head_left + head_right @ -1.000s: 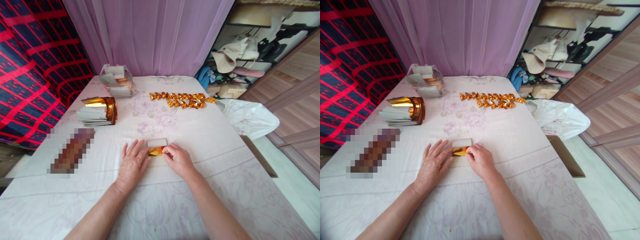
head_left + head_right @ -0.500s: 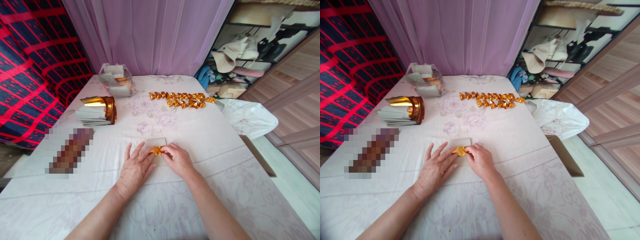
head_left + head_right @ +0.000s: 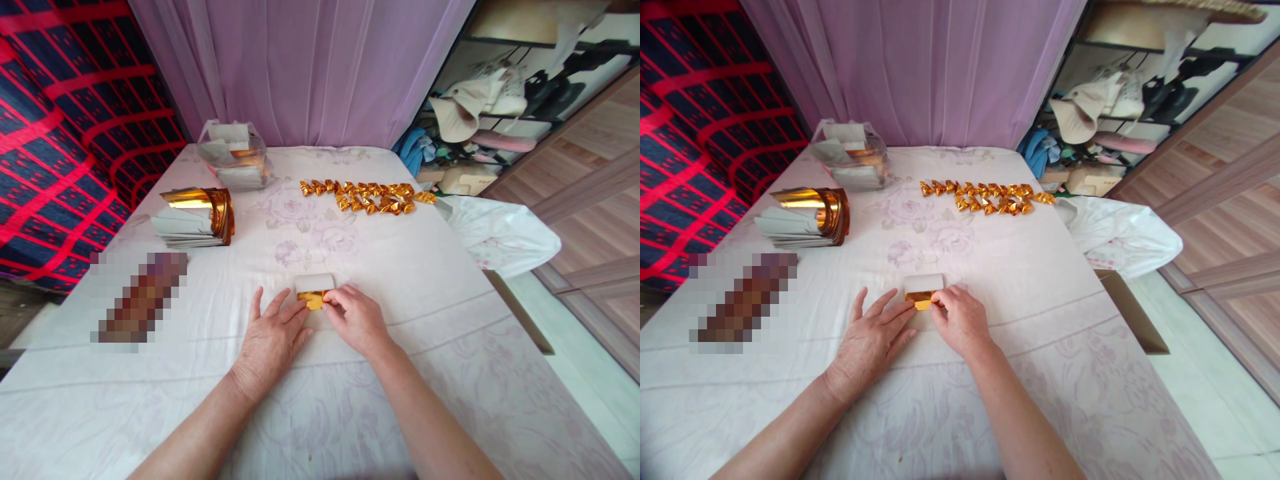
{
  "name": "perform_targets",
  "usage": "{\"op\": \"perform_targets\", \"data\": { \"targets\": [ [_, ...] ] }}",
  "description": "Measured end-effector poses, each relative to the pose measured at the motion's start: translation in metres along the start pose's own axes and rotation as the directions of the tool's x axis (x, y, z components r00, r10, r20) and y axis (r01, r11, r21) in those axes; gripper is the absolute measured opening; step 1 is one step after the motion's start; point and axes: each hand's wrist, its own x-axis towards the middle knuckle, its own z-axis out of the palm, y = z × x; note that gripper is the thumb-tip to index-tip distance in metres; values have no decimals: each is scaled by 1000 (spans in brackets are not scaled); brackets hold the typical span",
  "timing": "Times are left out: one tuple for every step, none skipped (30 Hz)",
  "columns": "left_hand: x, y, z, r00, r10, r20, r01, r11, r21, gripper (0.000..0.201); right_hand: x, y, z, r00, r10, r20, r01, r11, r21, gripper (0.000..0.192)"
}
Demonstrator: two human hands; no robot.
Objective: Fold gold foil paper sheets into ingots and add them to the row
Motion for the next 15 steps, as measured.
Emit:
{"op": "perform_targets", "data": {
  "targets": [
    [0, 0, 0, 1000, -3, -1, 3, 1000, 0, 29, 0, -2, 1, 1000, 8, -10, -8, 1000, -15, 6],
    [0, 0, 0, 1000, -7, -1, 7, 1000, 0, 29, 0, -3, 2, 1000, 19, -21, -20, 999, -35, 5],
    [-1, 0, 1, 1000, -10, -1, 10, 1000, 0, 29, 0, -5, 3, 999, 35, -30, -37, 998, -59, 4],
    [-1, 0, 1, 1000, -14, 0, 14, 1000, 0, 29, 1, -7, 4, 998, 53, -37, -56, 995, -84, 4],
    [-1, 0, 1, 1000, -16, 3, 16, 1000, 0, 29, 1, -9, 5, 997, 70, -43, -74, 991, -107, 4],
    [-1, 0, 1, 1000, -17, 7, 17, 1000, 0, 29, 1, -10, 6, 995, 84, -45, -90, 988, -125, 5],
    [-2, 1, 1, 1000, -18, 13, 18, 1000, 0, 29, 1, -11, 6, 994, 97, -46, -102, 985, -138, 7],
    [-2, 1, 1, 1000, -18, 20, 18, 1000, 0, 29, 1, -12, 7, 993, 107, -46, -112, 983, -145, 7],
    [-2, 1, 1, 999, -19, 26, 19, 1000, 1, 29, 2, -12, 7, 993, 114, -43, -119, 982, -146, 8],
    [-2, 2, 1, 999, -20, 32, 20, 1000, 2, 29, 2, -12, 6, 992, 119, -39, -123, 982, -142, 7],
    [-2, 2, 1, 999, -21, 35, 21, 1000, 2, 29, 2, -12, 6, 992, 121, -33, -124, 983, -133, 7],
    [-1, 2, 1, 999, -22, 37, 22, 1000, 2, 29, 2, -11, 5, 992, 121, -26, -124, 985, -121, 7],
    [-1, 3, 1, 999, -23, 39, 23, 1000, 2, 28, 2, -10, 4, 992, 121, -18, -122, 987, -107, 6],
    [-1, 3, 1, 999, -23, 39, 23, 1000, 1, 28, 2, -9, 3, 993, 120, -8, -120, 989, -91, 5],
    [-1, 3, 1, 999, -22, 40, 22, 1000, 0, 28, 3, -9, 2, 993, 119, 2, -119, 990, -76, 5]
  ]
}}
